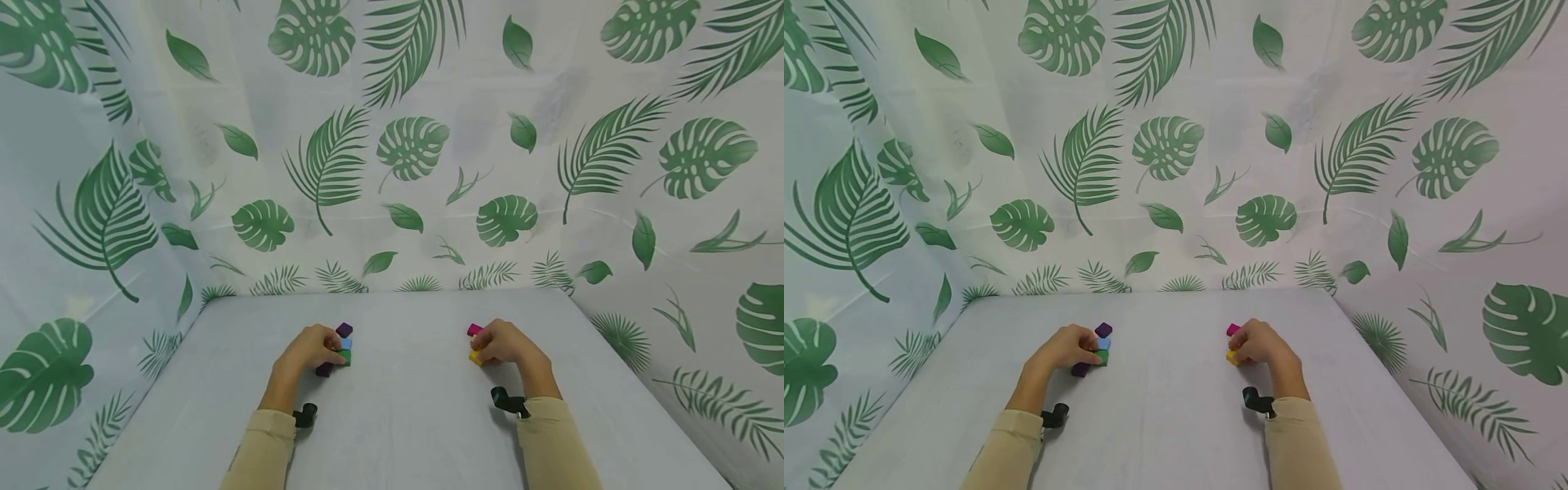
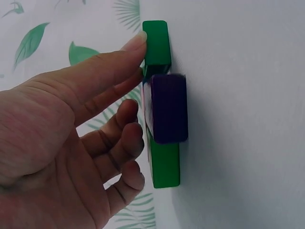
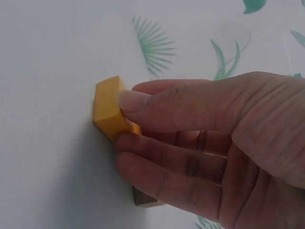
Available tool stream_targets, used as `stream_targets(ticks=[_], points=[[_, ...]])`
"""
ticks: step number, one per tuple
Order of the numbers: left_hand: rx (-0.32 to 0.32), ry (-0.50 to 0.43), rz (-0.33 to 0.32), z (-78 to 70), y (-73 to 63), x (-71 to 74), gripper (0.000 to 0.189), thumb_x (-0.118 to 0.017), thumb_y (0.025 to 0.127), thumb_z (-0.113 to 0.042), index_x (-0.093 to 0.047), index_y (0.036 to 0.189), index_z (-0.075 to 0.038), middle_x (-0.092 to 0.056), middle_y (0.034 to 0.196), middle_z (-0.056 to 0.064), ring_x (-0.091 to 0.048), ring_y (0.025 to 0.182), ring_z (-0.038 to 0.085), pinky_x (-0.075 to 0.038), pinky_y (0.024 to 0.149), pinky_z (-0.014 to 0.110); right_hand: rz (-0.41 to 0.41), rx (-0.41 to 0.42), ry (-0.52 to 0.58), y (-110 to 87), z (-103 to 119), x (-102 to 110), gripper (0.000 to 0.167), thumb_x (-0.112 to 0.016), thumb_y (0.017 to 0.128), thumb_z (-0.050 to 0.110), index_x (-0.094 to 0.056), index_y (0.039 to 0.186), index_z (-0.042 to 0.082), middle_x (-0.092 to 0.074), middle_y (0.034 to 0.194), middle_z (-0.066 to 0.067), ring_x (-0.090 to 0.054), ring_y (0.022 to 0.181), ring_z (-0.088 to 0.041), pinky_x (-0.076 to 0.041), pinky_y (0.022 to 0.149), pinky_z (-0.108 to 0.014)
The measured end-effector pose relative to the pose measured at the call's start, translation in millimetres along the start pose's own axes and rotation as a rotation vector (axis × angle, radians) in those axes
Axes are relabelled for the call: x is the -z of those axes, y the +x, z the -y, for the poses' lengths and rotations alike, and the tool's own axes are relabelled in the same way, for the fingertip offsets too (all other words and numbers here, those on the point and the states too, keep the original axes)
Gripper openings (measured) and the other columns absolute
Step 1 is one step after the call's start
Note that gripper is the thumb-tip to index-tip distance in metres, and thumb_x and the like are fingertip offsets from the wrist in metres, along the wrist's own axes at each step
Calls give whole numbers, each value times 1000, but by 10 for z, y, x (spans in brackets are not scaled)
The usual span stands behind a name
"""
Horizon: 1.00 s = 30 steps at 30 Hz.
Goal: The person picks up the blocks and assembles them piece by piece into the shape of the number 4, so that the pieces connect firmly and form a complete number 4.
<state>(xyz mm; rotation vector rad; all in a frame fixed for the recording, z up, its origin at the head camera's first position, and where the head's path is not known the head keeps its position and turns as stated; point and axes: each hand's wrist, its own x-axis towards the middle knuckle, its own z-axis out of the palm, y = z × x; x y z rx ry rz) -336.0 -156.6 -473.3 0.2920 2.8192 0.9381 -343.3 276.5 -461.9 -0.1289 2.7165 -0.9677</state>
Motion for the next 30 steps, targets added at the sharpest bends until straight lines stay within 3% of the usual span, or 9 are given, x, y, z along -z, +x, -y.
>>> stream_targets(ticks=[8, 12, 16, 24, 30], points=[[-14, 100, -12, -83, 9, -59, 19, -90, 80, -33, -75, 88, -23, -65, 84, -6, -57, 83, 19, -44, 78, 40, 12, 45, 0, 43, 83, -72, 14, -80, 86, 3, -79, 99, 5, -73, 93, -7, -65, 77, -20, -59, 71, -32], [-51, 115, -3, -156, 2, -82, 20, -91, 80, -32, -75, 87, -23, -66, 82, -6, -57, 82, 18, -43, 81, 42, -2, 67, -3, 48, 132, -102, 15, -80, 85, 1, -78, 100, 3, -72, 93, -7, -64, 77, -19, -58, 70, -32], [-89, 89, 17, -213, 5, -107, 21, -91, 79, -28, -76, 89, -18, -65, 81, -5, -57, 78, 16, -44, 73, 35, -16, 89, -20, 59, 171, -137, 19, -81, 83, -1, -77, 102, 2, -72, 94, -7, -64, 77, -19, -58, 70, -32], [-99, -3, 54, -258, -3, -151, 16, -89, 82, -18, -77, 91, -13, -68, 75, -2, -61, 61, 15, -49, 59, 30, -33, 112, 10, 132, 212, -244, 22, -80, 82, -2, -78, 103, 2, -75, 99, -8, -66, 79, -18, -58, 70, -31], [-106, -14, 48, -277, 4, -178, 15, -88, 83, -16, -78, 93, -11, -71, 80, -3, -61, 69, 15, -50, 62, 30, -54, 152, 24, 193, 215, -328, 24, -82, 82, -2, -80, 105, 2, -77, 105, -9, -67, 85, -17, -59, 72, -31]])
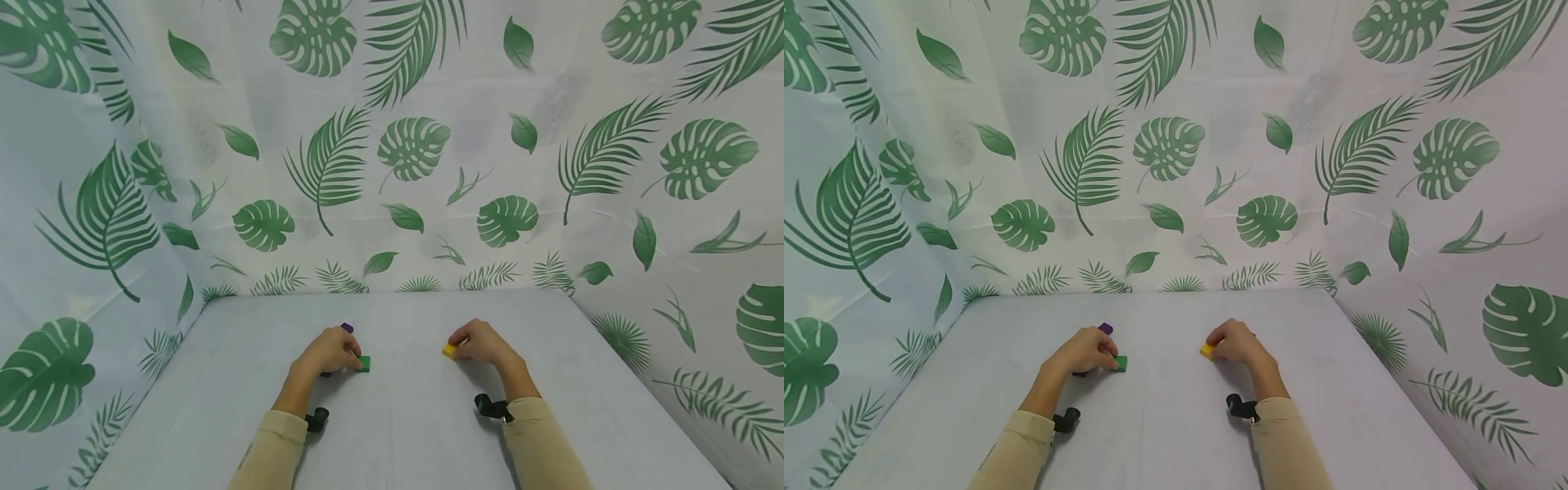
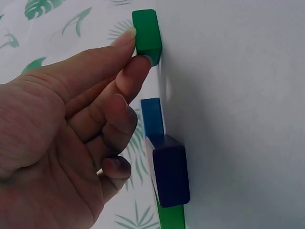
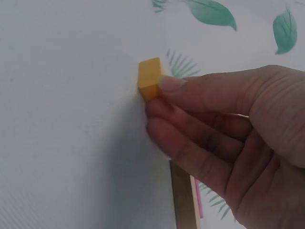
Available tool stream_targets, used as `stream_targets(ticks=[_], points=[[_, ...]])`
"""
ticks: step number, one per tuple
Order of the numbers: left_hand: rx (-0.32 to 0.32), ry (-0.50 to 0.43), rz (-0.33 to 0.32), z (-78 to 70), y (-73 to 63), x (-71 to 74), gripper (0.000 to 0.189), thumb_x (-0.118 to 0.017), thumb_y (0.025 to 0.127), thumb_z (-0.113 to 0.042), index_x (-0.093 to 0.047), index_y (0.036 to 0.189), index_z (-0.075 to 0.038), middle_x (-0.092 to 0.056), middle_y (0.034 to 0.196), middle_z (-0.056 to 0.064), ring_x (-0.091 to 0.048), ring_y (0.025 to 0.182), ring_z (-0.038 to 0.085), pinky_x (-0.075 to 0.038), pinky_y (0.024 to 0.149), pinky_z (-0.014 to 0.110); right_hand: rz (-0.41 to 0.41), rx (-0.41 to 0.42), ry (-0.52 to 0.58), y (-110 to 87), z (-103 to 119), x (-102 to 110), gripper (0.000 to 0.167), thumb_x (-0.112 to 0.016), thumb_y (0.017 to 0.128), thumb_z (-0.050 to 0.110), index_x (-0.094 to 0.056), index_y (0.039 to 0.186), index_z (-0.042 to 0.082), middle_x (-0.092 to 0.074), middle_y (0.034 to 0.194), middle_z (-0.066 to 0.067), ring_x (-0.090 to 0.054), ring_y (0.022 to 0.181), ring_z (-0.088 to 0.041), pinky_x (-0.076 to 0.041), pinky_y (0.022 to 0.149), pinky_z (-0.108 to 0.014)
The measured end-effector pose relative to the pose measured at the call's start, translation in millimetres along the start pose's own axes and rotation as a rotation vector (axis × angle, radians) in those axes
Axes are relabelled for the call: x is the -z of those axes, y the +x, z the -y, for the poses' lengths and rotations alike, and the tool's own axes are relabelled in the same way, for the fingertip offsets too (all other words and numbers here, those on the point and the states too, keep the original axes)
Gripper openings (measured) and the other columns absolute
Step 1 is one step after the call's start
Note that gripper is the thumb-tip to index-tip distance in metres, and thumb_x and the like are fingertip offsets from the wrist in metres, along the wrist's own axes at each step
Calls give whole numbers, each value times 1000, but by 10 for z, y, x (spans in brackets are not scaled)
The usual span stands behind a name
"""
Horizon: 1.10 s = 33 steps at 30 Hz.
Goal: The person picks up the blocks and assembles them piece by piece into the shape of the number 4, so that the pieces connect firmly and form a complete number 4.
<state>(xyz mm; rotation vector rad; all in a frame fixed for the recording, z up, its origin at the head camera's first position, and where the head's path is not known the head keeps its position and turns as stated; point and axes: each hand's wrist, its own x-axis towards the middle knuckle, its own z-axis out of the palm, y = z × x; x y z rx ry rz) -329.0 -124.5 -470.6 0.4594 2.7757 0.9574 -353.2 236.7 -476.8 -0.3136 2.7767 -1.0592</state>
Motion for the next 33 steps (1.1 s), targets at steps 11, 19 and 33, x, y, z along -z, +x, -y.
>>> stream_targets(ticks=[11, 19, 33], points=[[-26, -22, -14, 5, 43, -41, 12, -86, 84, -15, -79, 94, -12, -74, 87, -2, -60, 73, 15, -50, 61, 30, -30, 68, 24, 63, -47, -103, 24, -80, 86, 2, -80, 110, 3, -77, 106, -8, -67, 92, -18, -57, 77, -31], [-49, -32, -2, 20, 58, -75, 15, -87, 83, -17, -81, 96, -12, -75, 86, -5, -62, 74, 14, -50, 65, 31, -58, 92, 8, 84, -45, -179, 22, -76, 90, 2, -79, 112, 5, -74, 109, -7, -65, 101, -22, -58, 90, -40], [-105, -121, 84, -32, 94, -175, 15, -88, 83, -16, -79, 94, -11, -73, 80, -5, -61, 69, 10, -51, 62, 27, -53, 129, 14, 135, 14, -298, 18, -77, 91, 4, -80, 108, 11, -74, 107, -3, -63, 94, -17, -56, 86, -35]])
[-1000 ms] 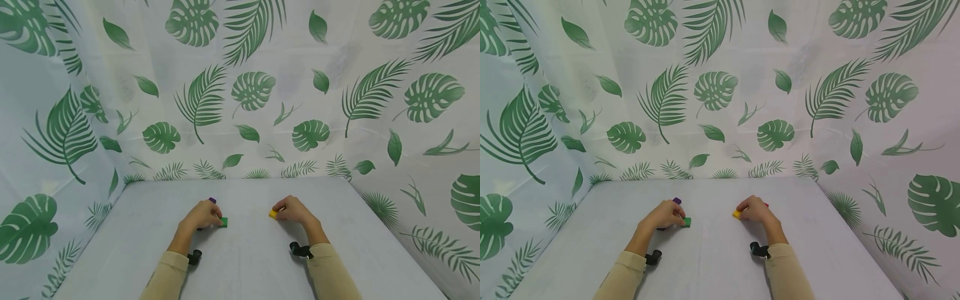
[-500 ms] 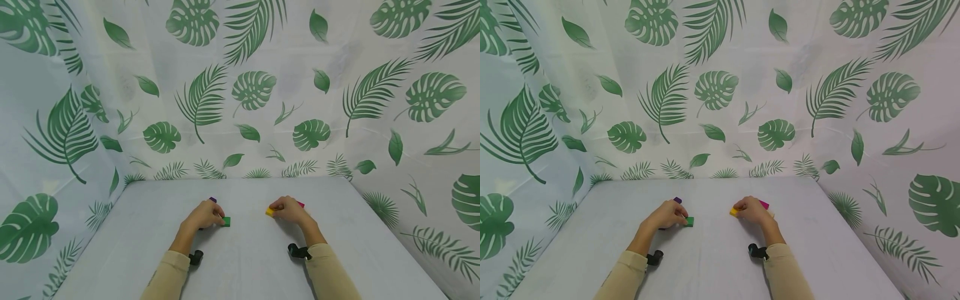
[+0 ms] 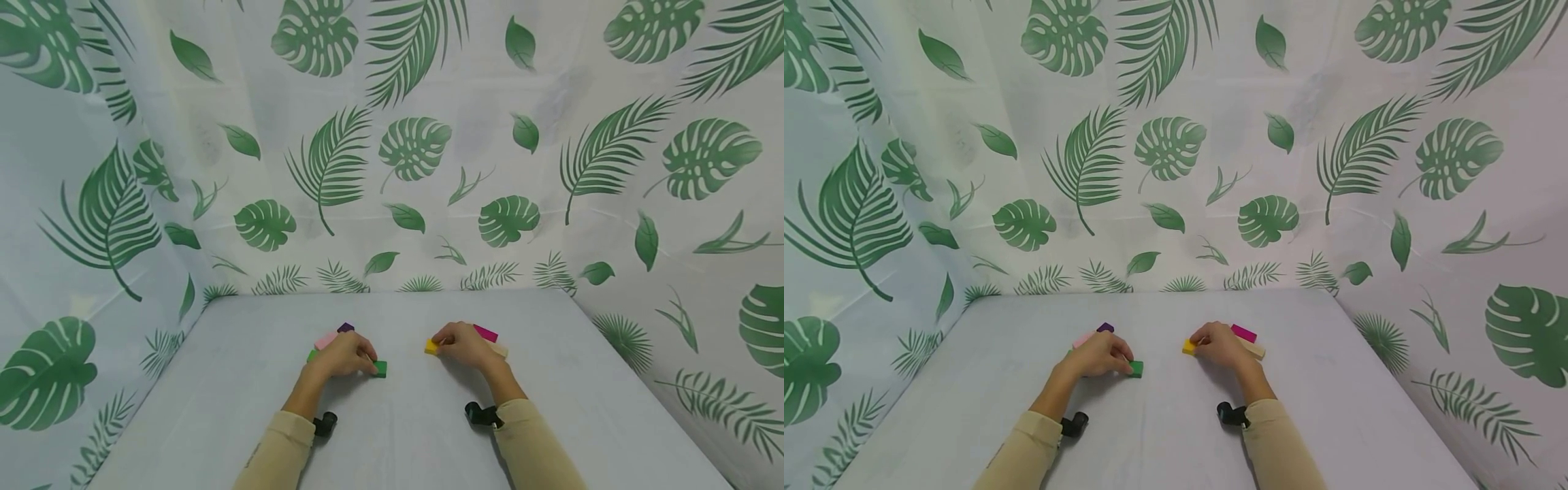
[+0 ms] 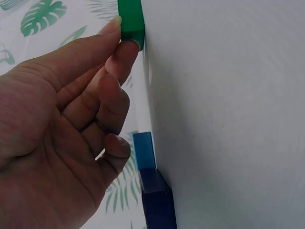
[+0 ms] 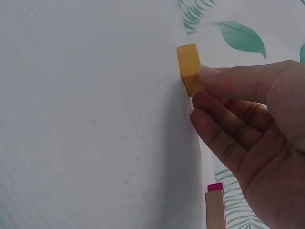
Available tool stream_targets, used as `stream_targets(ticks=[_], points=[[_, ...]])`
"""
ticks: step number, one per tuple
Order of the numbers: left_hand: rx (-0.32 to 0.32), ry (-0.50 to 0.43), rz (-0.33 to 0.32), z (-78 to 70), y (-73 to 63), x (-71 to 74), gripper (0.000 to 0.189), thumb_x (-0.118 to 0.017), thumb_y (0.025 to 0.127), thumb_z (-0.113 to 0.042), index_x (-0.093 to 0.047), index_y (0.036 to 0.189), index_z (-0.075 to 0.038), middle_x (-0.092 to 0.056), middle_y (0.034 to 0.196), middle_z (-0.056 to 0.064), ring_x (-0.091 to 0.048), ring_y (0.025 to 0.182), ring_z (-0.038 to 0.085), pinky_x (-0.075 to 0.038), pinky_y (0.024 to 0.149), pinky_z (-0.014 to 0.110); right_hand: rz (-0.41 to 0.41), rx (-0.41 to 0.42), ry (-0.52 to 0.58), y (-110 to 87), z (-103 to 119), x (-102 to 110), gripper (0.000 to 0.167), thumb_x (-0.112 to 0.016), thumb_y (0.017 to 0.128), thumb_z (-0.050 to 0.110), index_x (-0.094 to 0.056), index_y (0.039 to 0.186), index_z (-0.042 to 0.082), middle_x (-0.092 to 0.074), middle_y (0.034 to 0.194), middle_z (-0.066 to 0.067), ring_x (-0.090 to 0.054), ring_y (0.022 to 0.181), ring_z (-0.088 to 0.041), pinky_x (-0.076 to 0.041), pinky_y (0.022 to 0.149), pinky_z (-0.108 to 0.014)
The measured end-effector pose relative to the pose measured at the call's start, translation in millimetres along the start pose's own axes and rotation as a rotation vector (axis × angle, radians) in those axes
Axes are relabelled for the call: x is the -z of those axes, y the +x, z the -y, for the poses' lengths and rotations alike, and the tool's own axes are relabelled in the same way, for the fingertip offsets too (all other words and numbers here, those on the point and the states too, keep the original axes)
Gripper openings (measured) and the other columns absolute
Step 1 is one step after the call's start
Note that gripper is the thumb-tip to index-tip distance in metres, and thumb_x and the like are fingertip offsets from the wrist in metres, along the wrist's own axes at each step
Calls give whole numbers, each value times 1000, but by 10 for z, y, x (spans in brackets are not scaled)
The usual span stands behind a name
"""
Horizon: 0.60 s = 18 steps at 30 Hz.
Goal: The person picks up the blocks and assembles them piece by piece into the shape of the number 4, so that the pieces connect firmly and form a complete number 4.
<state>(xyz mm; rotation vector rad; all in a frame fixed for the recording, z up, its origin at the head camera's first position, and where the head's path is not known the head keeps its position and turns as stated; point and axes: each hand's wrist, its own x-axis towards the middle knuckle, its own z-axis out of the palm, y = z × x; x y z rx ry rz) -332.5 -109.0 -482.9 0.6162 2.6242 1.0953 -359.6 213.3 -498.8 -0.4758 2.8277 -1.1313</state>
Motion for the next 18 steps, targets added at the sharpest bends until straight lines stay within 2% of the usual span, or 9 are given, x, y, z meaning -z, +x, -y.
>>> stream_targets(ticks=[5, 11, 18], points=[[-4, -19, 41, -46, -4, -44, 14, -88, 83, -16, -78, 92, -12, -72, 78, -5, -61, 70, 11, -51, 63, 27, 21, 1, 14, -11, 52, -18, 19, -75, 92, 4, -80, 109, 10, -74, 109, -3, -64, 97, -17, -57, 89, -37], [-18, -27, 79, -105, 8, -79, 14, -88, 82, -15, -77, 90, -11, -72, 78, -5, -61, 70, 9, -51, 63, 25, 38, 16, 14, -13, 96, -37, 19, -75, 93, 4, -80, 110, 9, -74, 109, -2, -63, 98, -17, -55, 87, -34], [-51, 3, 104, -121, 32, -124, 15, -89, 82, -20, -75, 86, -17, -71, 76, -8, -59, 67, 8, -49, 62, 24, 102, 31, 25, -5, 136, -56, 19, -75, 94, 8, -81, 110, 14, -72, 105, 2, -63, 99, -16, -55, 89, -34]])
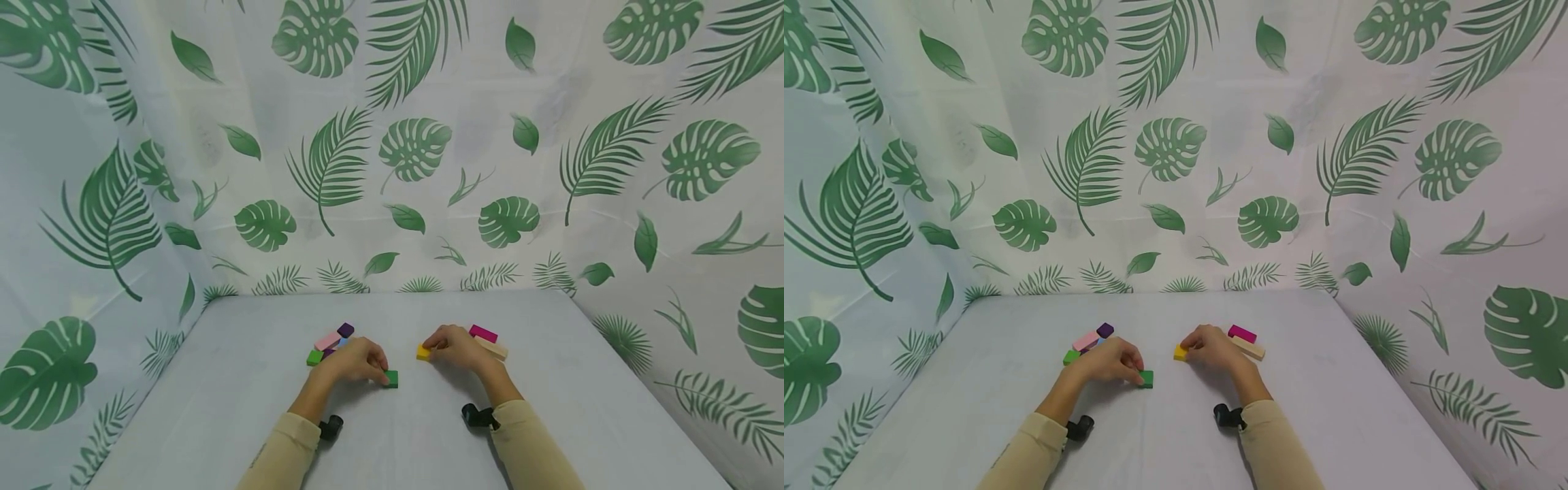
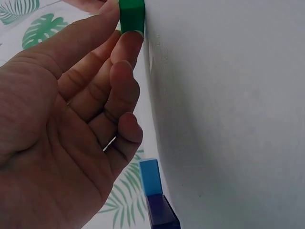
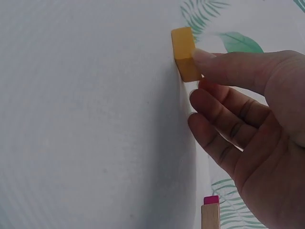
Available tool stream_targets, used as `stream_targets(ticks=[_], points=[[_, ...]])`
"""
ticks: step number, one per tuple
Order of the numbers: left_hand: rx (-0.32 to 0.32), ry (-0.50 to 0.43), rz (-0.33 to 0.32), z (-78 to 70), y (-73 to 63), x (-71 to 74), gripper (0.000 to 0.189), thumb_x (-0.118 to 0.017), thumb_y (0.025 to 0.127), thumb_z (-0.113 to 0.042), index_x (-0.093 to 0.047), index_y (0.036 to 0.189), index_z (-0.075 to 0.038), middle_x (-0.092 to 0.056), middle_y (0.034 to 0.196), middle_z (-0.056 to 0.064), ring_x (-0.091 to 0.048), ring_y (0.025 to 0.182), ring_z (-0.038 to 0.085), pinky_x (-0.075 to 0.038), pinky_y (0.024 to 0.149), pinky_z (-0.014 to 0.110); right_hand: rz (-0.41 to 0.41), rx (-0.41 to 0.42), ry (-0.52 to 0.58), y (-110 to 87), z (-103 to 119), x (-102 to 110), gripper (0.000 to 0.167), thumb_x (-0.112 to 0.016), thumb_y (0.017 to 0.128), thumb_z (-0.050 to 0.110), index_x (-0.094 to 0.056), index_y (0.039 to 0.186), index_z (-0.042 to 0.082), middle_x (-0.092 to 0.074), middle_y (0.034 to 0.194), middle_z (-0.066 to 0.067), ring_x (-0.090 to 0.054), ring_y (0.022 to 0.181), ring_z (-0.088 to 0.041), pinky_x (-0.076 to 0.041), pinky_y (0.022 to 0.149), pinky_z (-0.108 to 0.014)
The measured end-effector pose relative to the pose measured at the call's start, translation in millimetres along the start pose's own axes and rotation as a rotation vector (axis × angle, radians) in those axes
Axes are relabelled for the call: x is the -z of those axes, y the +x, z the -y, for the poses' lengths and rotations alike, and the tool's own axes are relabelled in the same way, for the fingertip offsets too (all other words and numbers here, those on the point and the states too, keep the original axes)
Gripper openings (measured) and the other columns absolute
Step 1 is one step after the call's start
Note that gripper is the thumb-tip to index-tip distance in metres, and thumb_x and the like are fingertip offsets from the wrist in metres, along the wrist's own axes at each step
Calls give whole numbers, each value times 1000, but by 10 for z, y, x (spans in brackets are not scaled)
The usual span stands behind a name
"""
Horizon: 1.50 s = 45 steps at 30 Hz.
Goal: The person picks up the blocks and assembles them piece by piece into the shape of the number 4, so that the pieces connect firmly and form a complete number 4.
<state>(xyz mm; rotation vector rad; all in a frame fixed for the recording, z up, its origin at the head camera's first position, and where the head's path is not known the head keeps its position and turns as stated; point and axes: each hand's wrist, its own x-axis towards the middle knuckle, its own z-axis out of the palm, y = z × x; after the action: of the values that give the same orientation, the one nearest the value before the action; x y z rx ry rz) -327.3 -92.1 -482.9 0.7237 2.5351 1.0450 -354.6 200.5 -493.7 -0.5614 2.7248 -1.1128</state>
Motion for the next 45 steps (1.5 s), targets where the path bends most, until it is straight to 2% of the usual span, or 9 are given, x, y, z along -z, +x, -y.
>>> stream_targets(ticks=[11, 18, 24, 31, 36, 45], points=[[-2, -40, 51, 23, 7, -34, 12, -86, 86, -22, -74, 85, -20, -71, 75, -7, -60, 67, 10, -48, 63, 27, 48, 17, 11, 16, 21, -55, 16, -75, 95, 14, -82, 109, 20, -73, 105, 6, -62, 100, -15, -55, 90, -33], [-1, -53, 52, 14, 20, -35, 12, -85, 87, -20, -74, 86, -17, -71, 75, -6, -60, 66, 9, -49, 62, 25, 53, 96, -8, 33, 53, -81, 15, -75, 95, 13, -82, 107, 18, -74, 102, 6, -59, 96, -16, -50, 83, -29], [9, -55, 48, -1, 14, -37, 12, -85, 87, -19, -74, 86, -15, -71, 73, -5, -59, 64, 9, -48, 60, 24, 74, 97, 12, 40, 100, -130, 14, -75, 95, 14, -82, 107, 19, -73, 102, 7, -57, 97, -16, -48, 83, -31], [13, -70, 56, -14, 23, -52, 11, -86, 86, -19, -76, 84, -15, -73, 73, -5, -61, 65, 9, -49, 62, 25, 87, 154, -11, 51, 144, -151, 15, -77, 93, 14, -82, 108, 14, -74, 101, 4, -57, 93, -16, -49, 79, -29], [18, -85, 60, -22, 26, -65, 12, -86, 86, -19, -75, 83, -15, -74, 72, -4, -63, 66, 9, -51, 65, 26, 113, 164, -9, 59, 168, -176, 16, -76, 94, 14, -82, 109, 15, -74, 102, 4, -57, 93, -16, -49, 80, -28], [30, -76, 57, -43, 10, -59, 14, -86, 86, -20, -75, 83, -12, -72, 71, -2, -61, 64, 9, -49, 63, 25, 123, 169, -18, 52, 240, -194, 16, -77, 94, 15, -82, 109, 13, -76, 104, 2, -58, 93, -16, -48, 80, -29]])
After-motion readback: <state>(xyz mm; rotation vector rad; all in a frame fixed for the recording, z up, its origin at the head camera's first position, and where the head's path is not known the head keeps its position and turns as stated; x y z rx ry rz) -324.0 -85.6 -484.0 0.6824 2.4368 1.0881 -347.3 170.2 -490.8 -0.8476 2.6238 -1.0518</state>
